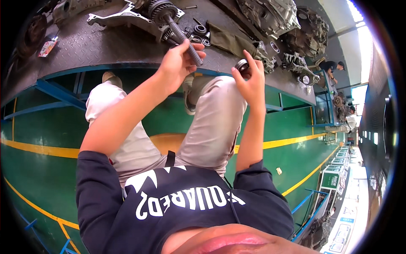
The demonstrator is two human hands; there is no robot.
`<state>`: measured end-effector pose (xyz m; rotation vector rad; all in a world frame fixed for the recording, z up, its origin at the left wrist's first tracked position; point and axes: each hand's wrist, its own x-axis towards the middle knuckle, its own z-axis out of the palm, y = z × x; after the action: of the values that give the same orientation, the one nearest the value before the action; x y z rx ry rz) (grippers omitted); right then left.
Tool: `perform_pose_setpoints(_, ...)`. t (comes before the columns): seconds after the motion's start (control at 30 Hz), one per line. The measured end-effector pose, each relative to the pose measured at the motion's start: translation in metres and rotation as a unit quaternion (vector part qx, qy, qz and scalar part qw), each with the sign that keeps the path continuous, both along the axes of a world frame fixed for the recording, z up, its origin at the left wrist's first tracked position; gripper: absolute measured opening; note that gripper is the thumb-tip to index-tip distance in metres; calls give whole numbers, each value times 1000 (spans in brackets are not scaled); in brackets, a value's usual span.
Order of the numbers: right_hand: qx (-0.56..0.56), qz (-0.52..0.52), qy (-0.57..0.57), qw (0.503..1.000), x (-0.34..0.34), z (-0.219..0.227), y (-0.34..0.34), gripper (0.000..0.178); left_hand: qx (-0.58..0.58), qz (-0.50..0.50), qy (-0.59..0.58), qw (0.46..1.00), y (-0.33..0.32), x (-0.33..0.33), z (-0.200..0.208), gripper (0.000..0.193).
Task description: The person handles gear rings and bearings by hand, slides gears and rings onto a transmission shaft, and fits the shaft assembly into the gearbox housing.
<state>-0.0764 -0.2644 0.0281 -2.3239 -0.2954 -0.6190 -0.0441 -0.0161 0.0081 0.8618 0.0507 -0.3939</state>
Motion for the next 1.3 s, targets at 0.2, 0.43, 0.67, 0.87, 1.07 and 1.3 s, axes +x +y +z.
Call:
perform_pose_setpoints(0.2,-228,98,170,954,108,-40,-30,61,36,7,-6,999,-17,-9,-2,38)
perform_pose_setpoints(0.43,-238,117,-67,962,122,-13,33,47,44,-16,-12,999,-12,-24,8,35)
perform_pose_setpoints(0.67,34,118,164,979,148,37,156,85,53,-25,-29,998,-13,-26,6,32)
perform_pose_setpoints(0.87,-112,33,166,979,158,44,184,105,83,1,-48,995,-16,-34,13,35)
perform_pose_setpoints(1.07,-124,11,148,981,156,48,201,106,53,1,-30,998,-17,-33,1,36)
perform_pose_setpoints(1.3,-147,-18,120,982,145,60,191,95,-16,23,-11,1000,-21,-31,1,30)
